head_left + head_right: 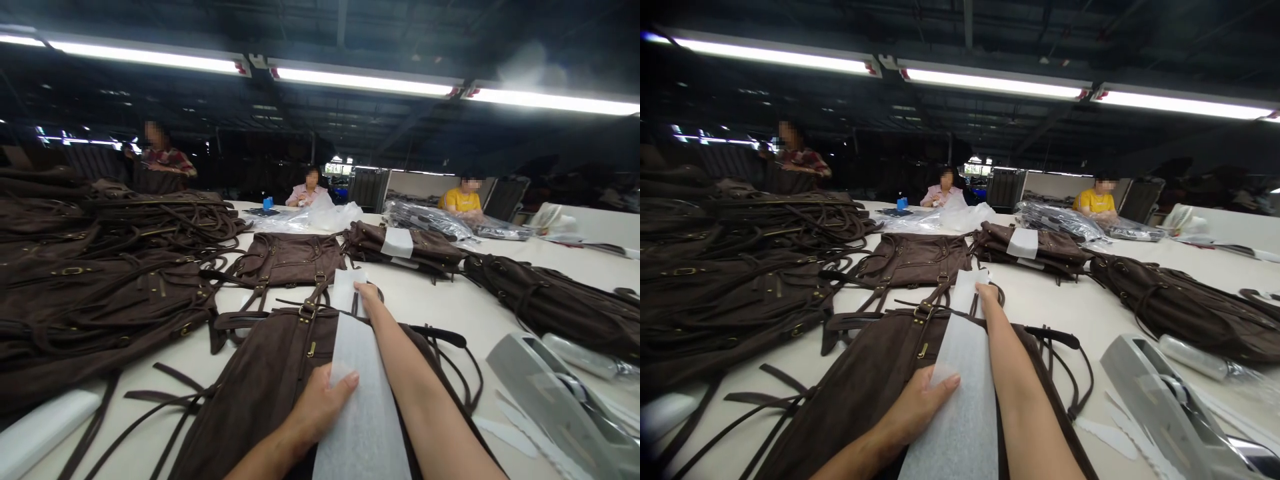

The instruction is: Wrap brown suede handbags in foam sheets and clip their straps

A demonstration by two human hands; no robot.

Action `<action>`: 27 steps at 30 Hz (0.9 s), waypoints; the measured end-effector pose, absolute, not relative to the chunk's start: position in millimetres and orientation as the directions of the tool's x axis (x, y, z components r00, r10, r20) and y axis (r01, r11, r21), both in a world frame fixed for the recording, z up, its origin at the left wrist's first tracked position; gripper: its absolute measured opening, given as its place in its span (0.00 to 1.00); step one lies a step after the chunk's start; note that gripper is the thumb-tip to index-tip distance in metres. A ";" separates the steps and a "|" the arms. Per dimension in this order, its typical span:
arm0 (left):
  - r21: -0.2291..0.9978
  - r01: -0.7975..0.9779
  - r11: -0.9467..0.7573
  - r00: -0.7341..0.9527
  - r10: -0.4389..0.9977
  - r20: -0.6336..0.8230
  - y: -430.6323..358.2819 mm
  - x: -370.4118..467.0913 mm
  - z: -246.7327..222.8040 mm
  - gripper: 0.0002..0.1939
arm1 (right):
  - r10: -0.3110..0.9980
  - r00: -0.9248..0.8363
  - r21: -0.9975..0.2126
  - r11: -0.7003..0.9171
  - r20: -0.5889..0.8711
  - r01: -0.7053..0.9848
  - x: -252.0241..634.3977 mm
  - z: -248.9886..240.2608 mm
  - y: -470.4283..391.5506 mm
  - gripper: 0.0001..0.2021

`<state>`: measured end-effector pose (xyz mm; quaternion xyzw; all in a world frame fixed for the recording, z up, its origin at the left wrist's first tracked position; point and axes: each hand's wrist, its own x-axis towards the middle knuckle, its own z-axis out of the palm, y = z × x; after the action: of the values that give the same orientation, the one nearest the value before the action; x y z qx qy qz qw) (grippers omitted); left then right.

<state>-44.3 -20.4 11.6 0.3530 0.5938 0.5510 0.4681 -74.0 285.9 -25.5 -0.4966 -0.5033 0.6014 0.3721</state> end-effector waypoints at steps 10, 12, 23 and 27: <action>0.991 0.048 0.123 -0.546 0.834 -0.077 9.8 -71.0 -22.2 0.13 | 0.928 -0.365 -0.941 -0.062 0.068 -0.334 -70.1 10.0 262.3 0.16; 0.990 0.082 0.112 -0.569 0.821 -0.046 13.5 -75.7 -23.6 0.10 | 0.914 -0.385 -0.933 -0.025 0.124 -0.359 -62.0 26.1 250.3 0.18; 0.997 0.042 0.067 -0.472 0.881 -0.040 17.9 -90.8 -16.1 0.10 | 0.793 -0.584 -0.985 0.143 0.173 -0.097 31.6 56.2 143.6 0.18; 0.998 -0.045 0.048 -0.360 0.931 -0.061 19.4 -92.5 -9.8 0.15 | 0.749 -0.614 -0.950 0.311 0.249 -0.007 66.7 35.0 103.6 0.16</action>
<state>-92.5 19.4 -9.8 0.3764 0.5882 0.5781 0.4221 66.7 103.6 35.0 -0.2555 -0.7264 0.5285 0.3575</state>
